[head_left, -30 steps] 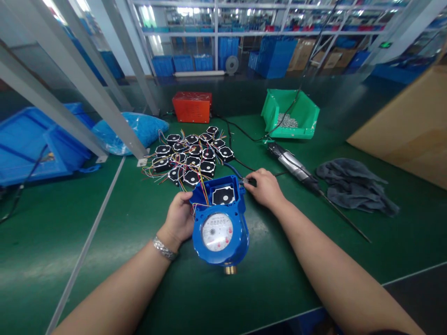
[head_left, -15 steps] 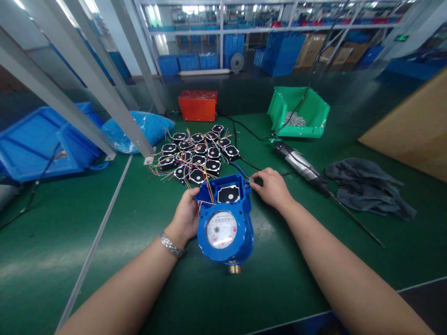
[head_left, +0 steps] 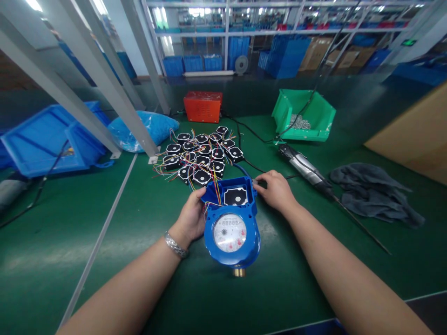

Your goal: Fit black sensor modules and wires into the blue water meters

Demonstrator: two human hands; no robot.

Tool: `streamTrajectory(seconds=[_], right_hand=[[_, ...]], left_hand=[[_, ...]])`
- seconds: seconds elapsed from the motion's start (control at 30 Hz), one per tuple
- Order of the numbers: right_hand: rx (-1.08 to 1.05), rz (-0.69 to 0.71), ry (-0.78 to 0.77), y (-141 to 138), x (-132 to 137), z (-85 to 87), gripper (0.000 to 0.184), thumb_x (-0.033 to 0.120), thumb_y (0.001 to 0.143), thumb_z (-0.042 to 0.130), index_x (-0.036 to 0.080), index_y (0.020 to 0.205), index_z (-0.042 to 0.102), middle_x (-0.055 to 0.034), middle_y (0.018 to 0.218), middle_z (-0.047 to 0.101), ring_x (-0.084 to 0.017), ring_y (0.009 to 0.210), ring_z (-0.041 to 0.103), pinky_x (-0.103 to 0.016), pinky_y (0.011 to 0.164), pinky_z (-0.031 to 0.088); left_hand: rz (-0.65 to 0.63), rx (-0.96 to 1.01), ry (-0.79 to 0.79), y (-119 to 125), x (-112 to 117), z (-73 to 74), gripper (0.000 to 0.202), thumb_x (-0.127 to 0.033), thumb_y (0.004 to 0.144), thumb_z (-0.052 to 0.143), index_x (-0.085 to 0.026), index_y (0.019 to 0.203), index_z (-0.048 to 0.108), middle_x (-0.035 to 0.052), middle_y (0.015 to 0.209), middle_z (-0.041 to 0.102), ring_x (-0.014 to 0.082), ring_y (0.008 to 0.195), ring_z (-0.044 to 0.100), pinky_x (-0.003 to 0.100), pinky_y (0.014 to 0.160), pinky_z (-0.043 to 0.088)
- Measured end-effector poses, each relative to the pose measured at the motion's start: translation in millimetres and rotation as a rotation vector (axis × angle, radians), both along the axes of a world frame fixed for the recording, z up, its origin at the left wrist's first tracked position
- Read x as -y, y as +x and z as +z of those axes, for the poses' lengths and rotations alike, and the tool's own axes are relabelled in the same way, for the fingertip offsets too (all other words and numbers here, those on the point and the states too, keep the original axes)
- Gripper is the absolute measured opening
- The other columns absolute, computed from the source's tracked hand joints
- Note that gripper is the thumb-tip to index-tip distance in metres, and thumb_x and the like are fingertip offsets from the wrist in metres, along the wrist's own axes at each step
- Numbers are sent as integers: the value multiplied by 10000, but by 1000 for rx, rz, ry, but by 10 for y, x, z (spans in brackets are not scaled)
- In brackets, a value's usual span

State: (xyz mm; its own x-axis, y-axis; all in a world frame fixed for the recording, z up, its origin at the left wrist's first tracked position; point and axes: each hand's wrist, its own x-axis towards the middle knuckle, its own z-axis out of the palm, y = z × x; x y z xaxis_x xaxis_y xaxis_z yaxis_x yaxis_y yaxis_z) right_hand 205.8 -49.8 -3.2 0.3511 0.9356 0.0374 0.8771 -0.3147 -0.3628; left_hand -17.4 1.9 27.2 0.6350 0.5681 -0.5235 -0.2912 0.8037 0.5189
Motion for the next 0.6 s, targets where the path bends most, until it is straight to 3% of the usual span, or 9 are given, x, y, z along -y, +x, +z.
streamTrajectory(seconds=[0.3, 0.6], right_hand=[[3, 12, 8, -8, 2, 9, 198, 307, 778, 573, 196, 926, 645, -63, 922, 541, -172, 902, 481, -271, 805, 368], [13, 6, -12, -4, -1, 25, 209, 280, 784, 542, 192, 941, 646, -69, 907, 541, -183, 901, 483, -272, 793, 372]], left_hand=[[-12, 12, 33, 3, 29, -25, 331, -388, 617, 685, -112, 796, 643, 69, 686, 684, 216, 653, 631, 358, 715, 491], [-15, 124, 173, 14, 65, -14, 288, -298, 596, 735, -155, 819, 622, 11, 687, 664, 149, 604, 596, 300, 702, 479]])
